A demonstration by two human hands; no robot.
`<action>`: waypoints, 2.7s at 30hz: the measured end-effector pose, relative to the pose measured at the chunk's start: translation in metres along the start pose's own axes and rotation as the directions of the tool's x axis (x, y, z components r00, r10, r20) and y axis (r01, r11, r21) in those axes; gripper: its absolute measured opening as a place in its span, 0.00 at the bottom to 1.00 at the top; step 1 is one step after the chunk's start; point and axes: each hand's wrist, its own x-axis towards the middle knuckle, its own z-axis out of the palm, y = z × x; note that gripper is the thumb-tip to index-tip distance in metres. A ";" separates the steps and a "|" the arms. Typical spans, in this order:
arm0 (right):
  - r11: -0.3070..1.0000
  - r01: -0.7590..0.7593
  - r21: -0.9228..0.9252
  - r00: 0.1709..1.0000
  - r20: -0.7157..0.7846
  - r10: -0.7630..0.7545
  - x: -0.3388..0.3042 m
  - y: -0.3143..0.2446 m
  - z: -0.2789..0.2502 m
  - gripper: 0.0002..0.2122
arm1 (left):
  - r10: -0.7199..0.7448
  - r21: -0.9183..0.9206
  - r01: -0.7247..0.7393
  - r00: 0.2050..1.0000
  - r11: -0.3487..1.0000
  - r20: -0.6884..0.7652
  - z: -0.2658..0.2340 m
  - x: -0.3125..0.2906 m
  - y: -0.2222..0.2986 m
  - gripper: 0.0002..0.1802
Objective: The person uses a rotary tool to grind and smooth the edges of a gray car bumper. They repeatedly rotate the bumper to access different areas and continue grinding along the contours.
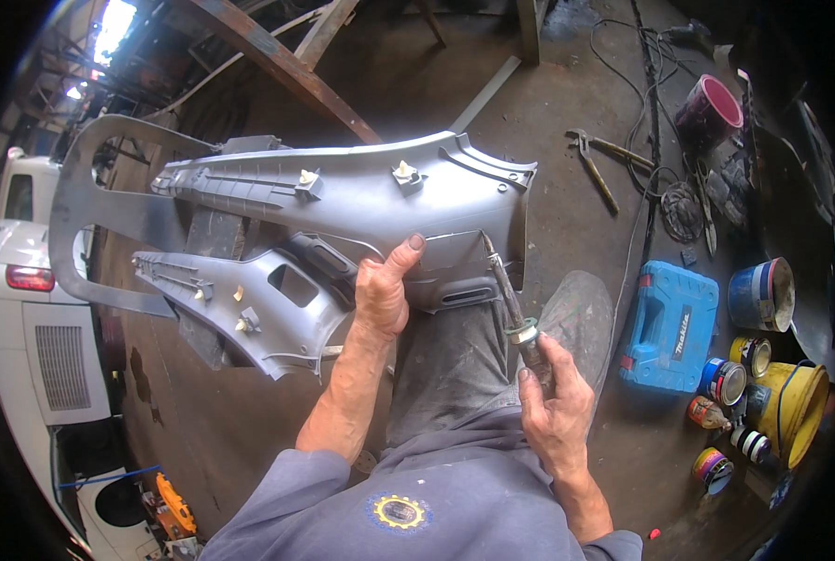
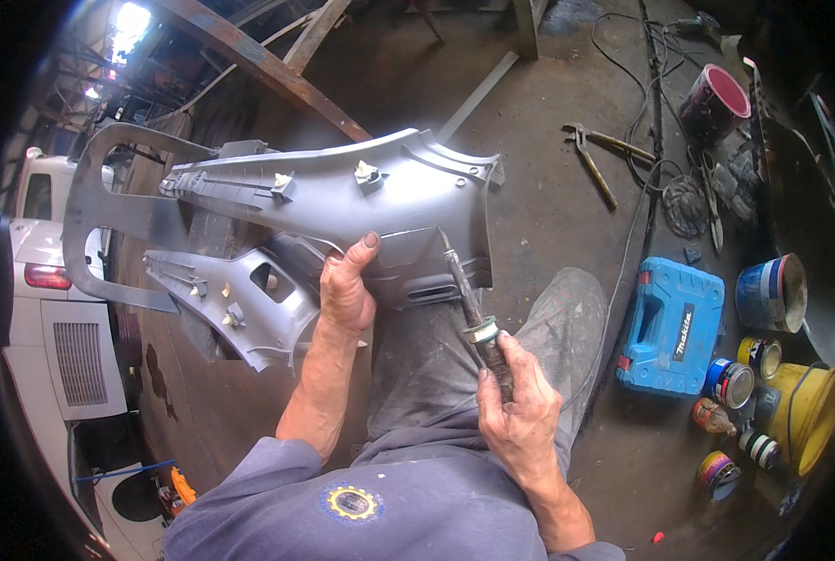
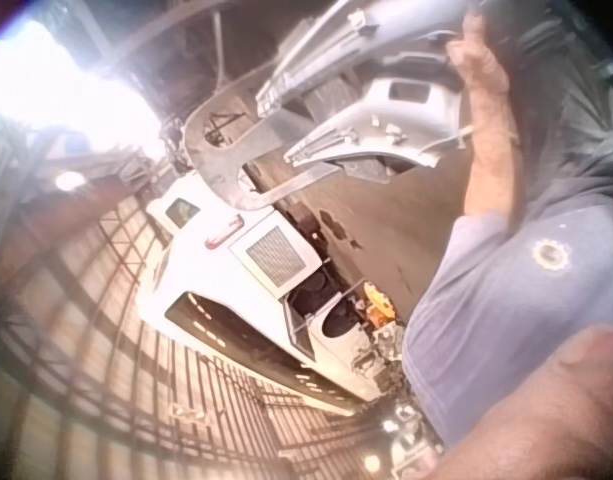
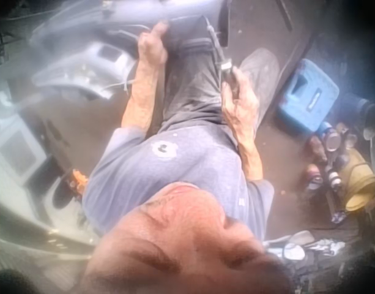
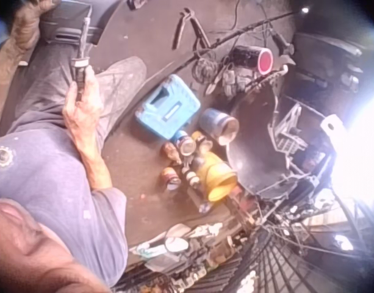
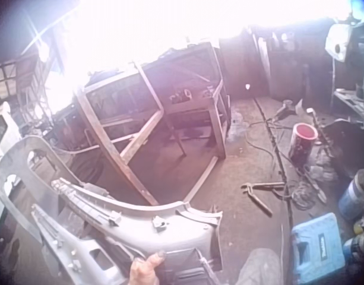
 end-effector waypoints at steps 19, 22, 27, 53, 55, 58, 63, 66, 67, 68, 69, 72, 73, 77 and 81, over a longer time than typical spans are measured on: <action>0.996 0.073 -0.049 0.997 -0.029 -0.074 0.004 -0.002 -0.005 0.21 | -0.158 -0.099 0.156 0.987 0.983 -0.008 -0.013 0.009 -0.007 0.15; 0.996 0.071 -0.056 0.997 -0.015 -0.072 0.005 -0.004 -0.008 0.22 | -0.169 -0.117 0.171 0.985 0.978 0.027 -0.014 0.011 -0.007 0.14; 0.997 0.065 -0.050 0.998 -0.015 -0.065 0.011 -0.005 -0.016 0.22 | -0.137 -0.080 0.137 0.991 0.987 0.015 -0.009 0.009 -0.004 0.14; 0.993 -0.113 0.027 0.992 0.055 0.111 0.014 -0.010 -0.020 0.21 | -0.091 -0.015 0.091 0.996 0.996 -0.006 0.003 0.010 -0.001 0.15; 0.991 -0.131 0.020 0.989 0.076 0.129 0.014 -0.011 -0.020 0.21 | -0.097 -0.016 0.096 0.995 0.995 -0.009 0.004 0.011 -0.001 0.15; 0.984 -0.173 0.035 0.981 0.096 0.169 0.013 -0.009 -0.018 0.20 | -0.100 0.010 0.100 0.995 0.995 -0.017 0.002 0.012 -0.002 0.16; 0.975 -0.210 0.073 0.974 0.101 0.202 0.010 -0.012 -0.012 0.19 | -0.115 -0.003 0.115 0.993 0.993 -0.010 -0.001 0.014 -0.004 0.17; 0.979 -0.186 0.081 0.980 0.091 0.179 0.007 -0.010 -0.008 0.20 | -0.124 -0.014 0.124 0.992 0.992 -0.010 0.000 0.014 -0.003 0.17; 0.983 -0.169 0.070 0.983 0.090 0.163 0.007 -0.011 -0.008 0.20 | -0.127 -0.018 0.127 0.992 0.992 -0.011 0.001 0.013 -0.003 0.17; 0.987 -0.152 0.060 0.985 0.090 0.146 0.008 -0.012 -0.008 0.20 | -0.125 -0.017 0.125 0.992 0.992 -0.012 0.001 0.013 -0.003 0.17; 0.986 -0.154 0.060 0.985 0.091 0.148 0.007 -0.012 -0.007 0.20 | -0.122 -0.016 0.122 0.992 0.992 -0.013 0.001 0.013 -0.003 0.17; 0.990 -0.134 0.052 0.988 0.083 0.130 0.006 -0.010 -0.004 0.20 | -0.123 -0.018 0.123 0.992 0.992 -0.015 0.003 0.014 -0.002 0.16; 0.993 -0.111 0.045 0.991 0.074 0.108 0.006 -0.009 -0.004 0.20 | -0.125 -0.020 0.124 0.992 0.992 -0.015 0.003 0.014 -0.002 0.16; 0.993 -0.109 0.033 0.991 0.077 0.107 0.006 -0.011 -0.003 0.20 | -0.136 -0.030 0.135 0.990 0.990 -0.024 0.001 0.015 -0.004 0.16; 0.989 -0.141 0.046 0.987 0.089 0.136 0.005 -0.012 -0.003 0.21 | -0.141 -0.022 0.141 0.990 0.990 -0.014 0.000 0.015 -0.003 0.16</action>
